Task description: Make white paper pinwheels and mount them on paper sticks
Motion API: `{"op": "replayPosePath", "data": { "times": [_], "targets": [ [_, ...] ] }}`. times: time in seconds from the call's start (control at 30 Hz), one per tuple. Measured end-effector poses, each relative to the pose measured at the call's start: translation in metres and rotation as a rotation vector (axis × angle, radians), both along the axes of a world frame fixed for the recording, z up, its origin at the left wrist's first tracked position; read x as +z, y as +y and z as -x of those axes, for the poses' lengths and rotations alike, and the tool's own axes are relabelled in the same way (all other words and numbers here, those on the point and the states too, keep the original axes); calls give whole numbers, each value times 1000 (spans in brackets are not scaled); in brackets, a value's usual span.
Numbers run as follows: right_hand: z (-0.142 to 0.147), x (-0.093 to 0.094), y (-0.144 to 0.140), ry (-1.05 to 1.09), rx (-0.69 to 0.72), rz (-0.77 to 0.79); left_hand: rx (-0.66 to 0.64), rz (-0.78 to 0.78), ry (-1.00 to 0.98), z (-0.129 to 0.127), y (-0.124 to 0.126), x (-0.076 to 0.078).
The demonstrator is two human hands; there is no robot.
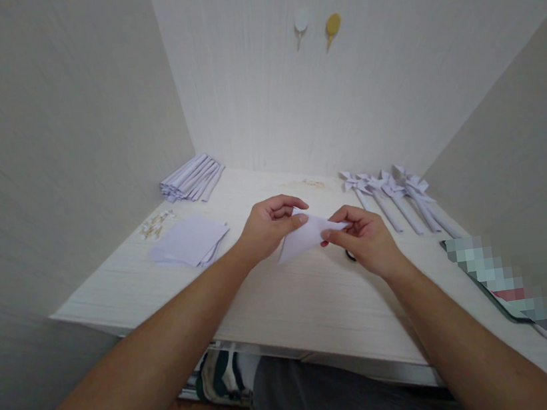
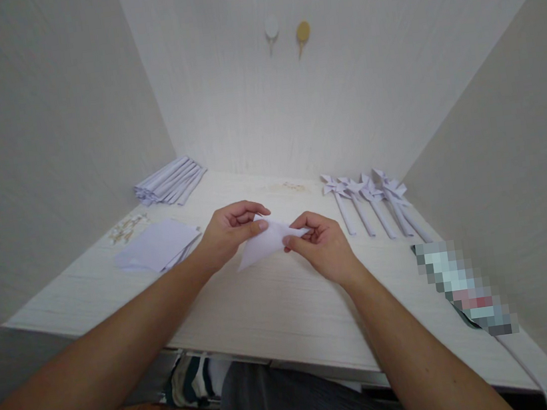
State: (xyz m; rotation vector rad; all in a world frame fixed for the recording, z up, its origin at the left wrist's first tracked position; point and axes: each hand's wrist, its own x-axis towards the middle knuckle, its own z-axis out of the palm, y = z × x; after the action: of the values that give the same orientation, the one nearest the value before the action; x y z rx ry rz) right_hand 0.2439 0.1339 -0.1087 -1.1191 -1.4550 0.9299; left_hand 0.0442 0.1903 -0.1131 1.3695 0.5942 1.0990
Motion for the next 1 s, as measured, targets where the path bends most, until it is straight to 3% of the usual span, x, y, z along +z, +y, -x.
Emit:
{"op": "replayPosePath", "data": {
  "times": [0.13, 0.37, 0.63, 1.0],
  "targets": [
    [0, -1, -1, 17, 2, -35, -25, 15, 29, -1, 1, -1],
    [-3, -1, 5, 77, -73, 18, 75, -87, 28, -1, 5, -3],
    [-6, 3, 5, 40, -119, 17, 118, -86, 54, 0, 4, -3],
    [-9, 2, 6, 47, -164, -19, 79, -63, 71, -1, 6, -5]
  ]
}}
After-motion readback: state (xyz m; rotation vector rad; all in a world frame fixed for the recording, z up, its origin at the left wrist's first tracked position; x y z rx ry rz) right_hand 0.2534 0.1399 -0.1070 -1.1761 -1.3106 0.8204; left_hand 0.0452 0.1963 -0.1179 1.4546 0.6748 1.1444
